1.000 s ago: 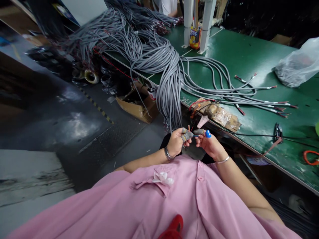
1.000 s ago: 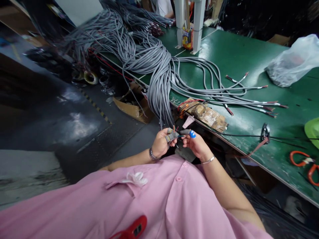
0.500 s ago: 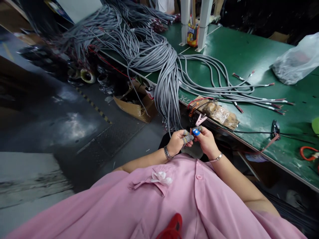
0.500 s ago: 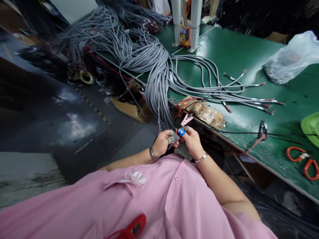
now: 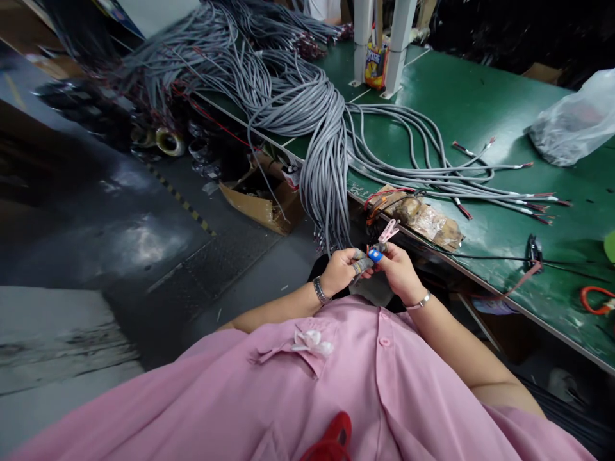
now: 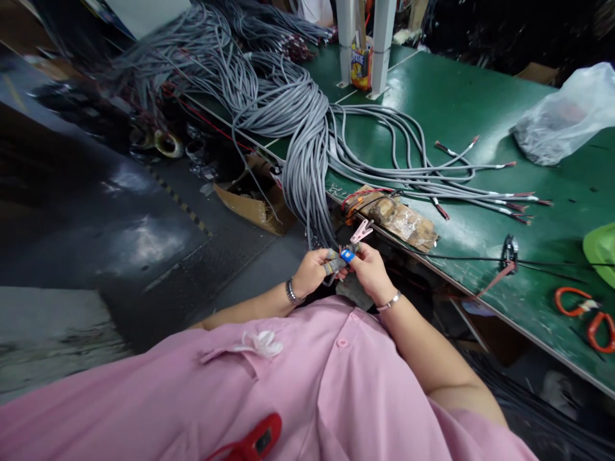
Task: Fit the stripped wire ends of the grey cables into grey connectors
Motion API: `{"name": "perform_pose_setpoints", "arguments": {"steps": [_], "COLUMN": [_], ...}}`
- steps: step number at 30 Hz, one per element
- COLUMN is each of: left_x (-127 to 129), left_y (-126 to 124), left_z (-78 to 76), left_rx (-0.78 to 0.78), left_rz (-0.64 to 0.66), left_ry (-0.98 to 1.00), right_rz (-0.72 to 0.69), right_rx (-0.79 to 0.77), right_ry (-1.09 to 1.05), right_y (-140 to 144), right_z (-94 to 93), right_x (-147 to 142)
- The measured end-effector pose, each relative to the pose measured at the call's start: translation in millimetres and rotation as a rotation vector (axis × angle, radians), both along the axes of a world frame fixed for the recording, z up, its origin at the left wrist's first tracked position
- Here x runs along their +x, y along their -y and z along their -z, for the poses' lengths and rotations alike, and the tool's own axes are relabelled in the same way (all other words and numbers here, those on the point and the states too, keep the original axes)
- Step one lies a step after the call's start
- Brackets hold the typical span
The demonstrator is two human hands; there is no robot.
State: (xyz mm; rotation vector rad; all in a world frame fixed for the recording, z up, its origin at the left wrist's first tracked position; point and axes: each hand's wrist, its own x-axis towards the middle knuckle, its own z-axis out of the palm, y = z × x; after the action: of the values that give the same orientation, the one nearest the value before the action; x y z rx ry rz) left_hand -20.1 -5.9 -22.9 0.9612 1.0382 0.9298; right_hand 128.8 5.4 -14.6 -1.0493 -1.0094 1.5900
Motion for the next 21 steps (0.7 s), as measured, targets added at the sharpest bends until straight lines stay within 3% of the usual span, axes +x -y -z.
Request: {"name": "perform_pose_setpoints", "arguments": {"steps": [8, 21], "left_x": [0.8, 6.5], "left_y": [1.3, -1.3], "left_z": [10.0, 4.3], "left_rx": [-0.068, -0.103], "left_rz": [-0.201, -0.279], "left_ry": [0.111, 0.185], "right_rz": [0.078, 0.136], "right_rx": [-0.017, -0.012], "right_ry": [0.069, 0.010], "right_y": [-1.5, -0.1], "right_z": [7.2, 12.8], "right_x": [-3.5, -5.2]}}
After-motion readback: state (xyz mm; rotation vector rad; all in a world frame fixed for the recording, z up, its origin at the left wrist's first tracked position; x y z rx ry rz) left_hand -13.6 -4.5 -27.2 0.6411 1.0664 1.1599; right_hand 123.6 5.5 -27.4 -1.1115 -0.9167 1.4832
